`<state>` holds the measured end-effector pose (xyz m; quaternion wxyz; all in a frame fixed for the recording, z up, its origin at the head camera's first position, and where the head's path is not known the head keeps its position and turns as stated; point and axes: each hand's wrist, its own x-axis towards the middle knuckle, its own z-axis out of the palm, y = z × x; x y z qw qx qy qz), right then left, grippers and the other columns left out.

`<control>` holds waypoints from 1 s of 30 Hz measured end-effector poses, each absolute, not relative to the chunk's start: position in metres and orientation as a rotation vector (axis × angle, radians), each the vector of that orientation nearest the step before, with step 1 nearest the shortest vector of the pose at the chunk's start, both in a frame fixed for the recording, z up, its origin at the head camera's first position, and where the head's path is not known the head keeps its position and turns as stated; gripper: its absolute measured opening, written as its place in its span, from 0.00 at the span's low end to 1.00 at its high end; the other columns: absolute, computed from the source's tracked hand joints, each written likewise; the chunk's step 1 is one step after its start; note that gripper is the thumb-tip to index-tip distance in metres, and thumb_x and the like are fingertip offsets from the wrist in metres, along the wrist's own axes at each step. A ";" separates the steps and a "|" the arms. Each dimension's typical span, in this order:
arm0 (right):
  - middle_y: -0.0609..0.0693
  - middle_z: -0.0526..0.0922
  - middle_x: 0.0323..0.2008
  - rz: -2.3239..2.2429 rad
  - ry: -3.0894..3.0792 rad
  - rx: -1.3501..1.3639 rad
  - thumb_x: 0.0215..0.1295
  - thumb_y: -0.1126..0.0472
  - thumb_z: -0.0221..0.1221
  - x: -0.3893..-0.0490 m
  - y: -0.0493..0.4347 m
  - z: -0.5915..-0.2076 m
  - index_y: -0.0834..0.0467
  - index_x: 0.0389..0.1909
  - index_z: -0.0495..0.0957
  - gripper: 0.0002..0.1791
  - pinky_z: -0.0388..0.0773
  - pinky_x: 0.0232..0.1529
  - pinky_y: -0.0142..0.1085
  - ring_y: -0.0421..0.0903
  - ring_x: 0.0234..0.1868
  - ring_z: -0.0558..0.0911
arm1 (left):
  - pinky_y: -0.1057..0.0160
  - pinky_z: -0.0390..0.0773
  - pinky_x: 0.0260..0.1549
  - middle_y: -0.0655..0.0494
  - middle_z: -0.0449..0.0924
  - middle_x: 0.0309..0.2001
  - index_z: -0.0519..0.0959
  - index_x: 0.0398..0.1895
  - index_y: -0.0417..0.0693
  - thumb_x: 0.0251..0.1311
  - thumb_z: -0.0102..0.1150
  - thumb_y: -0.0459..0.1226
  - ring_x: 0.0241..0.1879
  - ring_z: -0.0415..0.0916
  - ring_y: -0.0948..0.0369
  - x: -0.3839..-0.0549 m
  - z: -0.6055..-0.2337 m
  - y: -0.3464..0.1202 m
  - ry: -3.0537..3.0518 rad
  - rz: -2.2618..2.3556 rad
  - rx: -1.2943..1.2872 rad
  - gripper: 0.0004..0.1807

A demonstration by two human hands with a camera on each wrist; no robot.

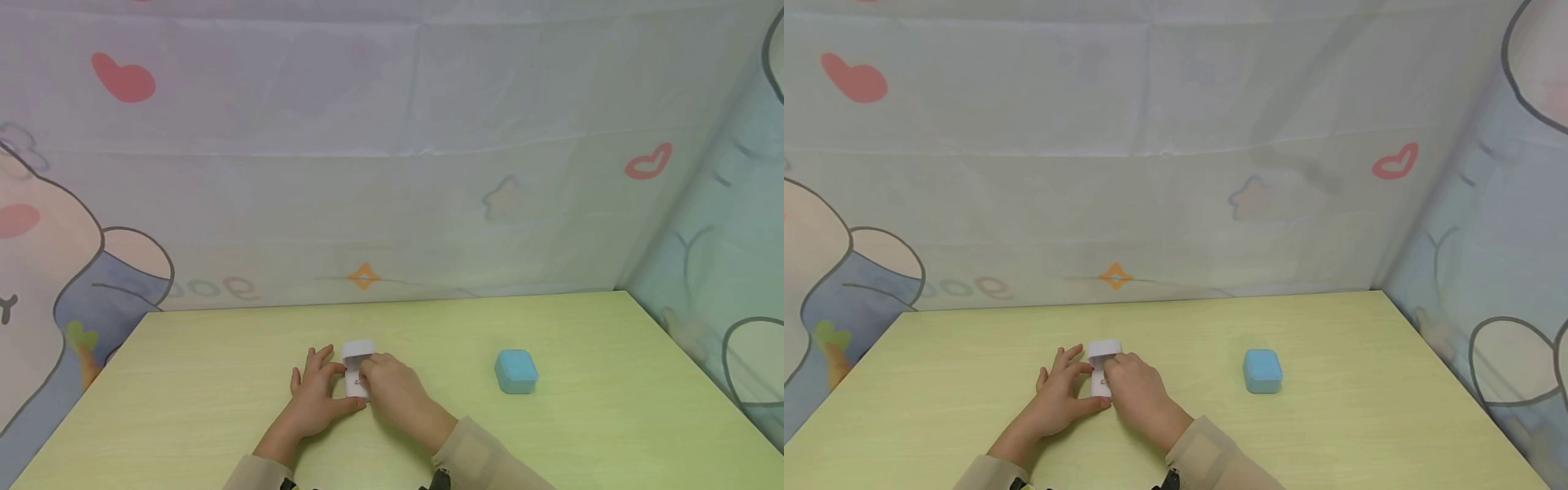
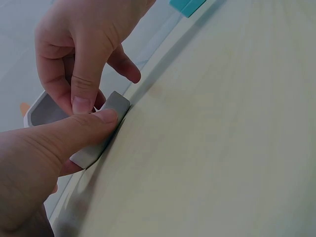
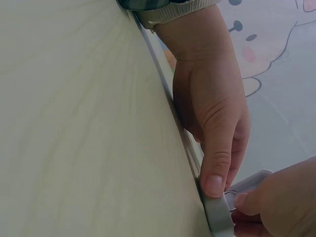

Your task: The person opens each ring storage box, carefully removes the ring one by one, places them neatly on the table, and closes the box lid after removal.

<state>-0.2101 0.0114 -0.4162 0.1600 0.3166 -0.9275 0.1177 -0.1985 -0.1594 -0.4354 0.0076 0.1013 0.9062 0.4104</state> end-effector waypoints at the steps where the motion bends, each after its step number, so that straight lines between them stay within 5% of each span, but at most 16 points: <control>1: 0.43 0.79 0.26 0.338 -2.648 0.905 0.61 0.62 0.62 -0.210 0.011 -0.416 0.56 0.28 0.81 0.03 0.75 0.28 0.23 0.37 0.28 0.74 | 0.31 0.21 0.61 0.39 0.44 0.73 0.74 0.50 0.38 0.45 0.71 0.52 0.73 0.25 0.38 -0.199 -0.436 -0.159 2.834 1.283 0.317 0.35; 30: 0.44 0.78 0.26 0.431 -2.676 0.902 0.62 0.63 0.60 -0.210 0.012 -0.414 0.57 0.30 0.81 0.03 0.74 0.27 0.25 0.37 0.28 0.75 | 0.30 0.21 0.61 0.38 0.44 0.73 0.75 0.49 0.38 0.45 0.71 0.52 0.72 0.24 0.37 -0.199 -0.437 -0.160 2.837 1.280 0.330 0.34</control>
